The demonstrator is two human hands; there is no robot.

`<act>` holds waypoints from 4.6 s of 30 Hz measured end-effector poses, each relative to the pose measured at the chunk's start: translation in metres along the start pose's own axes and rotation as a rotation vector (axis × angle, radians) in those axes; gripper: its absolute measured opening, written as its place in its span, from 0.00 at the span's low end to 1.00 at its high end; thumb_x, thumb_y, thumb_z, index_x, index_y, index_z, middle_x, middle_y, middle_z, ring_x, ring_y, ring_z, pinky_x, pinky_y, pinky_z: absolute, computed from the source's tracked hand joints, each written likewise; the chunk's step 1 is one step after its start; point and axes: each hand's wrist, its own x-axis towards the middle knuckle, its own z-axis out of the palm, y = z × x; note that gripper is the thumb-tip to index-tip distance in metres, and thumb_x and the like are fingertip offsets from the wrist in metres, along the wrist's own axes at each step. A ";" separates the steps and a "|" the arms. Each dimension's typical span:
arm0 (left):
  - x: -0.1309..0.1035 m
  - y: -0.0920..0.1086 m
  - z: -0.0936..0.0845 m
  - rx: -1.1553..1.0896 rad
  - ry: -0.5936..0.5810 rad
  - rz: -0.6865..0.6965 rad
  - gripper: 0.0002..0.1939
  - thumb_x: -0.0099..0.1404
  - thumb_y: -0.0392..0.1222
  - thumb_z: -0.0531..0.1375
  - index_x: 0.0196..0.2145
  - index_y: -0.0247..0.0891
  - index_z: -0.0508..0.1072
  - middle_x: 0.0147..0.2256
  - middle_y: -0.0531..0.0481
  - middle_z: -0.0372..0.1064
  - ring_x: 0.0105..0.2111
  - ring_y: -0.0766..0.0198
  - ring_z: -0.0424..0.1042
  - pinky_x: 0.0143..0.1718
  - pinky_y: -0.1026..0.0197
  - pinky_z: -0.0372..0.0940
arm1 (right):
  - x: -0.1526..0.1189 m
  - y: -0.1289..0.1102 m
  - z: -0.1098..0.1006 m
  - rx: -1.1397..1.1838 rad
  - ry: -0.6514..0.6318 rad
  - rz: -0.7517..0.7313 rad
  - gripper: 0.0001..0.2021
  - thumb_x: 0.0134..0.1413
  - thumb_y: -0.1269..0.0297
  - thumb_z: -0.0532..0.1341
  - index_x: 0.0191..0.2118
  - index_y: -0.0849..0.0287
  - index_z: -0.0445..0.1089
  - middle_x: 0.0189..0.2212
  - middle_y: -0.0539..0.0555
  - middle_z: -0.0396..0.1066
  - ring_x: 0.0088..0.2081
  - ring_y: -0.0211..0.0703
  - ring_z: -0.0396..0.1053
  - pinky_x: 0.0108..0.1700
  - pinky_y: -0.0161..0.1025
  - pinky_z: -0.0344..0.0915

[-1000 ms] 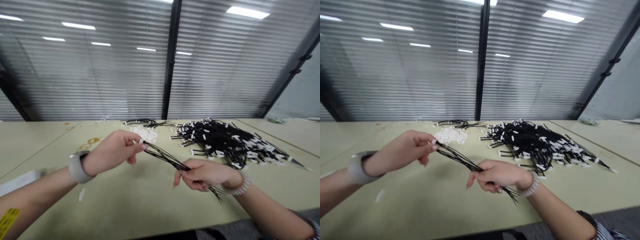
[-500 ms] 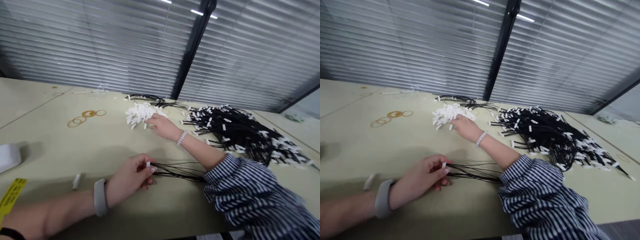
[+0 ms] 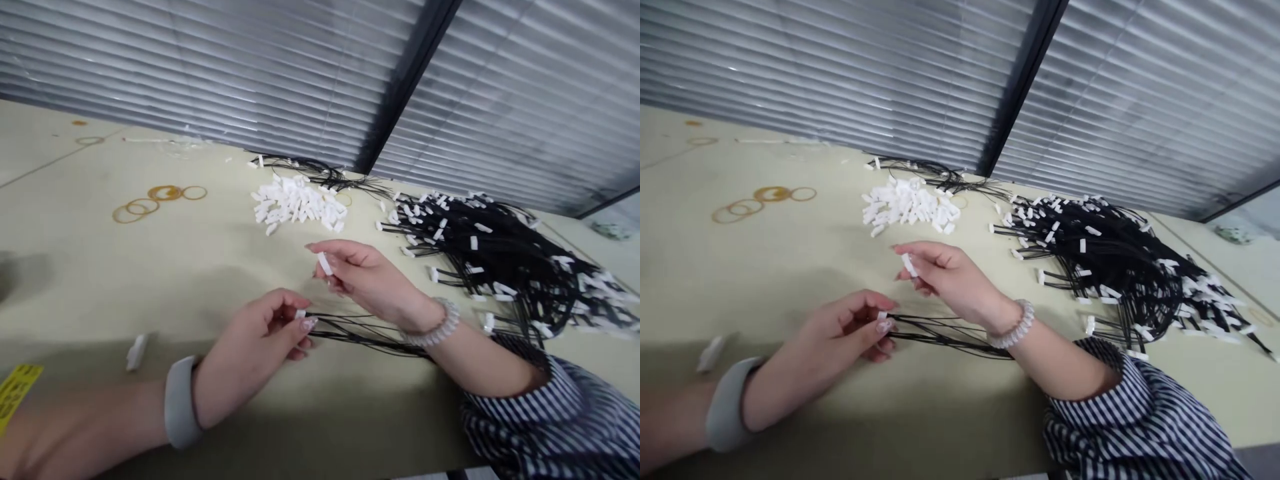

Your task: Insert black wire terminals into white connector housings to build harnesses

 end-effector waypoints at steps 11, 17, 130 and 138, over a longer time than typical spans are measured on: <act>-0.004 -0.006 -0.004 0.153 -0.025 0.087 0.09 0.57 0.43 0.59 0.30 0.38 0.62 0.24 0.56 0.66 0.26 0.68 0.70 0.29 0.65 0.68 | -0.018 -0.012 0.008 -0.078 0.040 -0.063 0.12 0.50 0.69 0.60 0.43 0.60 0.68 0.30 0.48 0.67 0.31 0.30 0.66 0.34 0.30 0.65; -0.005 -0.004 -0.004 0.161 -0.008 0.078 0.09 0.56 0.44 0.59 0.30 0.37 0.64 0.25 0.53 0.68 0.27 0.65 0.72 0.30 0.63 0.68 | -0.019 -0.018 0.015 0.031 0.020 -0.054 0.10 0.49 0.72 0.60 0.40 0.60 0.67 0.28 0.48 0.68 0.30 0.32 0.68 0.36 0.34 0.66; -0.007 -0.008 -0.011 -0.354 -0.258 -0.023 0.08 0.58 0.43 0.62 0.31 0.35 0.71 0.27 0.53 0.71 0.28 0.66 0.74 0.32 0.65 0.69 | -0.041 -0.042 -0.006 -0.798 0.083 -0.241 0.09 0.53 0.67 0.57 0.26 0.60 0.71 0.20 0.44 0.67 0.22 0.26 0.59 0.27 0.29 0.53; -0.008 -0.008 -0.011 -0.317 -0.258 -0.003 0.09 0.58 0.43 0.62 0.30 0.35 0.70 0.27 0.52 0.71 0.27 0.66 0.74 0.32 0.65 0.69 | -0.040 -0.039 -0.005 -0.785 0.087 -0.246 0.09 0.54 0.67 0.57 0.26 0.60 0.72 0.19 0.44 0.66 0.21 0.26 0.58 0.27 0.31 0.52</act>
